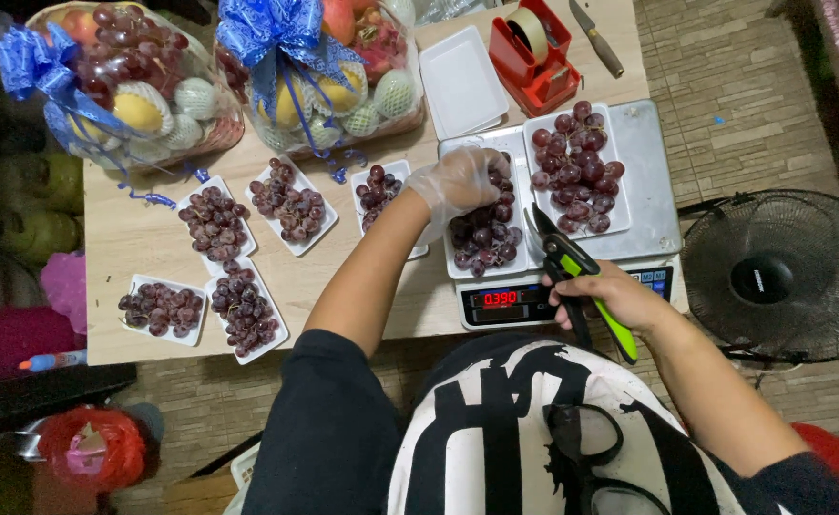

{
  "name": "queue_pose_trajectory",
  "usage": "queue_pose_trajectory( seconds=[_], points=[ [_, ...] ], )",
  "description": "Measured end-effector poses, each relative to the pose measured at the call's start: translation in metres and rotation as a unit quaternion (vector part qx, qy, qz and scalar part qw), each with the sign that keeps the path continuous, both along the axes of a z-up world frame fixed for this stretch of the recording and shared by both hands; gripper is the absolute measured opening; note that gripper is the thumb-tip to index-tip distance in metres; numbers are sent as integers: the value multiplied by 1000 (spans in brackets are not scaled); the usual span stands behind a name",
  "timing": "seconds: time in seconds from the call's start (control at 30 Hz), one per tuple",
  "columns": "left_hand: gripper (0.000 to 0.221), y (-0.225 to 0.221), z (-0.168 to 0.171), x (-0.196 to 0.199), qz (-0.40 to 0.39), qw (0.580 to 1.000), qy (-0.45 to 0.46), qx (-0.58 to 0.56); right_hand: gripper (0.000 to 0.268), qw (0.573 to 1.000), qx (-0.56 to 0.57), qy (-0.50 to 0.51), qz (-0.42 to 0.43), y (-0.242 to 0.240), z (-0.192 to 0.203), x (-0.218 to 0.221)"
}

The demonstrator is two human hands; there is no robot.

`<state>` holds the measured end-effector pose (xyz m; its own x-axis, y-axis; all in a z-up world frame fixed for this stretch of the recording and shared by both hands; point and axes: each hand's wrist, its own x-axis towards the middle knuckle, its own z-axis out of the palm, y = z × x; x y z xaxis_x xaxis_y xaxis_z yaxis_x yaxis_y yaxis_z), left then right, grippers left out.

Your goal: Trimming grape bunches with shears and portioning them into trays using a digital scale.

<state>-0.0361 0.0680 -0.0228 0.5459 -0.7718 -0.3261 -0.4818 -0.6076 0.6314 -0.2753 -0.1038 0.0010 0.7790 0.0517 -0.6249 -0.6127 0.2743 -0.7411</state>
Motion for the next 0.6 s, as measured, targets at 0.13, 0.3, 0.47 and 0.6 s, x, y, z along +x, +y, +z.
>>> queue_pose_trajectory(
  seconds=[0.13, 0.3, 0.47, 0.6],
  points=[
    [35, 15, 9, 7, 67, 996, 49, -27, 26, 998, 57, 17, 0, 4, -20, 15],
    [36, 24, -2, 7, 95, 991, 80, -46, 32, 991, 117, 60, -16, 17, -34, 33],
    [41, 30, -12, 2, 113, 991, 65, -41, 30, 987, 135, 88, -27, 29, -36, 42],
    [40, 33, 0, -8, 119, 989, 77, -48, 30, 989, 125, 79, -25, 33, -44, 48]
  ],
)
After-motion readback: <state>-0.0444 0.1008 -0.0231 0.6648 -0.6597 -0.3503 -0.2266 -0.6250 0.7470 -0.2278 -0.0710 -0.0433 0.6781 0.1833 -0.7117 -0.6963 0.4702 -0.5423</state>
